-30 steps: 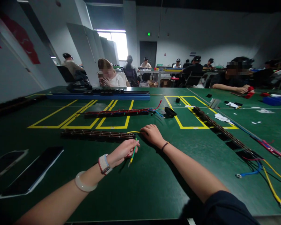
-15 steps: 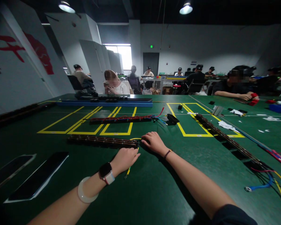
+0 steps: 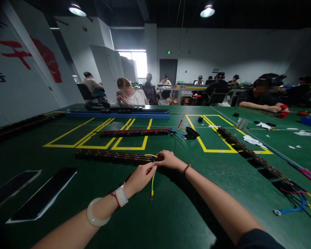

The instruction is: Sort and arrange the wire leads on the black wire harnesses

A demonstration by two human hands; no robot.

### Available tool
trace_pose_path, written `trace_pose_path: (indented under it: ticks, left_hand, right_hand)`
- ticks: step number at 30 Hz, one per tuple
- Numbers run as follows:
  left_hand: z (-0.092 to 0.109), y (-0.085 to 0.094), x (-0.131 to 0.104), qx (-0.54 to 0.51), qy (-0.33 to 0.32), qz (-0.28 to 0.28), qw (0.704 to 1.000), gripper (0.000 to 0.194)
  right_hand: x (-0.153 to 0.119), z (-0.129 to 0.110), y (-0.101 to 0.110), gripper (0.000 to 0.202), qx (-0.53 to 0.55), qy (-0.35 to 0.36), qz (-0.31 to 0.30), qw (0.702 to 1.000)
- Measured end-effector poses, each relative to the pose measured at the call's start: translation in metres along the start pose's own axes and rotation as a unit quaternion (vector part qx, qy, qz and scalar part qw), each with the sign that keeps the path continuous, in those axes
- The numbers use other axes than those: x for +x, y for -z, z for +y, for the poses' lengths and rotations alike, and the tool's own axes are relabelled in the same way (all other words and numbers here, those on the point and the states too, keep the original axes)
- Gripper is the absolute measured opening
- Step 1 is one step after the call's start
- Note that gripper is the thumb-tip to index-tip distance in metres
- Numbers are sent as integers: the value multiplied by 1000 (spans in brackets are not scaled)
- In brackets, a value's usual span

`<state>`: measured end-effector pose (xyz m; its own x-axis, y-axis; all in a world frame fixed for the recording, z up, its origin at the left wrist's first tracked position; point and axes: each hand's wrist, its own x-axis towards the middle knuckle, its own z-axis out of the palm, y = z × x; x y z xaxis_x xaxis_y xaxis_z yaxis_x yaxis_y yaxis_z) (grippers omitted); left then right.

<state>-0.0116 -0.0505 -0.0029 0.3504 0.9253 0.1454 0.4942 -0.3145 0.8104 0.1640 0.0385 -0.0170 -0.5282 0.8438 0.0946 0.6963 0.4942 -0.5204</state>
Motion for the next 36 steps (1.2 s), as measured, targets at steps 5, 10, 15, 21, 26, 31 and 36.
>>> trace_pose_path:
  ticks: [5,10,15,21,26,31,36]
  left_hand:
    - [-3,-10,3,-256,104,-89,957,35]
    - [-3,-9,3,-365,153,-104,912,31]
    - [-6,-12,4,-328,171,-125,921,31]
    - [-2,-12,2,-321,193,-90,923,29]
    - [-2,-14,2,-362,188,-89,908,32]
    - [-7,-15,2,-388,188,-88,898,31]
    - [-14,-13,6,-447,181,-97,871,23]
  right_hand:
    - [2,5,-2,35,174,-33,-74,981]
    - [-6,-8,-2,20,138,-50,-7,989]
    - [-15,-32,3,8,39,-36,56,997]
    - [-22,-46,4,9,-72,10,87,994]
    - [-25,-53,3,15,-142,12,69,987]
    - [-28,-65,7,13,-210,9,24,977]
    - [-32,-72,23,17,-201,32,-11,979]
